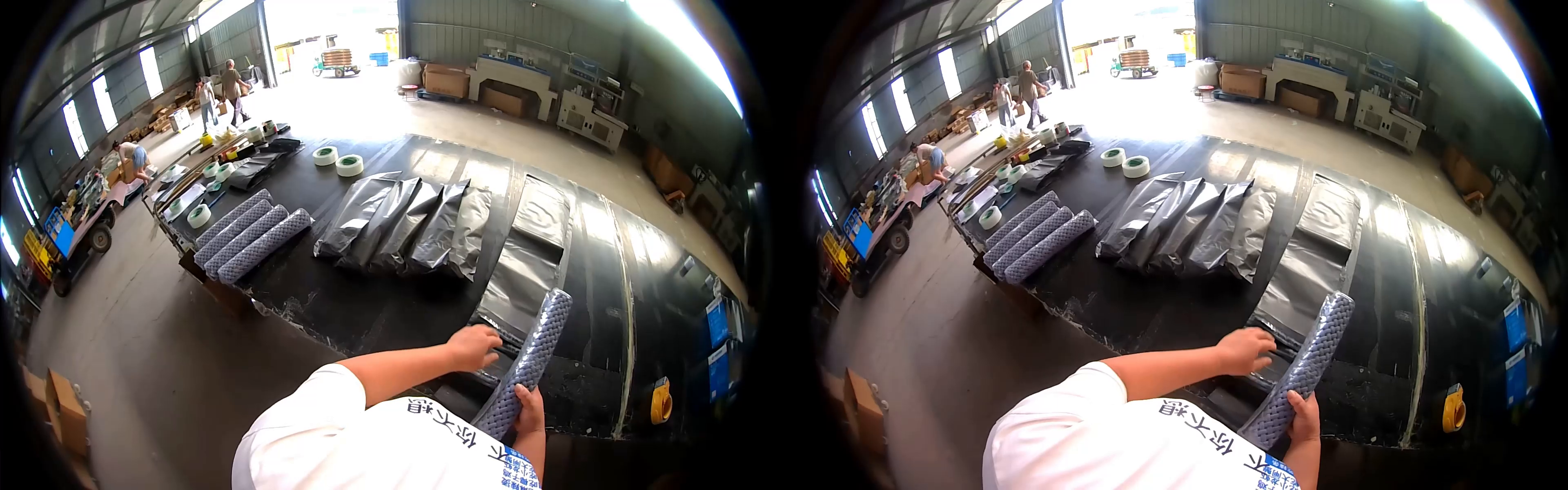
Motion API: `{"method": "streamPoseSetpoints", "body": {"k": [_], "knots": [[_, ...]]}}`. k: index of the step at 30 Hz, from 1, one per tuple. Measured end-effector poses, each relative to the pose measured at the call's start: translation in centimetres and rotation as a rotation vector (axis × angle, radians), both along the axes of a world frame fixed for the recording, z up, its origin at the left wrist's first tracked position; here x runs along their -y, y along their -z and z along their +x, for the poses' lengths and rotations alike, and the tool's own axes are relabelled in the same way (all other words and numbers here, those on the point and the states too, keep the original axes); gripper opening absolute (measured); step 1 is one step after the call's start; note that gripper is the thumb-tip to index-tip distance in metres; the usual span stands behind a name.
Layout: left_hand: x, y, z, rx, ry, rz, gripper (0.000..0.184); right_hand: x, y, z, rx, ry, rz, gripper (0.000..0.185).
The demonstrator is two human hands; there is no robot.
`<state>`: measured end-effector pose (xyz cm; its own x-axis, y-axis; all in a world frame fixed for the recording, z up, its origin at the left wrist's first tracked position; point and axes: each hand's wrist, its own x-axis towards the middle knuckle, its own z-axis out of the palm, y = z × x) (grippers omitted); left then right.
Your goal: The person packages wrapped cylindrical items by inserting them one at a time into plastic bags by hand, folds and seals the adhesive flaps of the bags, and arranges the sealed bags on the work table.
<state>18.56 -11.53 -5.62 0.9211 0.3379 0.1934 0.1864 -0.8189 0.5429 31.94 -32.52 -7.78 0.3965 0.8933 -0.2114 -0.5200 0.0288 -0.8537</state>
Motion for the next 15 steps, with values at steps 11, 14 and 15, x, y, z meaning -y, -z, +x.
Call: {"method": "streamPoseSetpoints", "body": {"k": [11, 14, 15], "knots": [[-0.7, 4.3, 0.3, -0.240, 0.003, 0.248, 0.045, 5.0, -1.3, 3.7, 0.106, -0.006, -0.304, 0.051], [-2.0, 5.0, -1.0, -0.232, 0.026, 0.190, 0.039, 6.5, -0.7, 2.3, 0.140, 0.019, -0.304, 0.057], [-2.6, 4.5, -0.3, -0.188, 0.014, 0.199, 0.038, 6.7, -1.0, 2.5, 0.163, 0.022, -0.284, 0.060]]}}
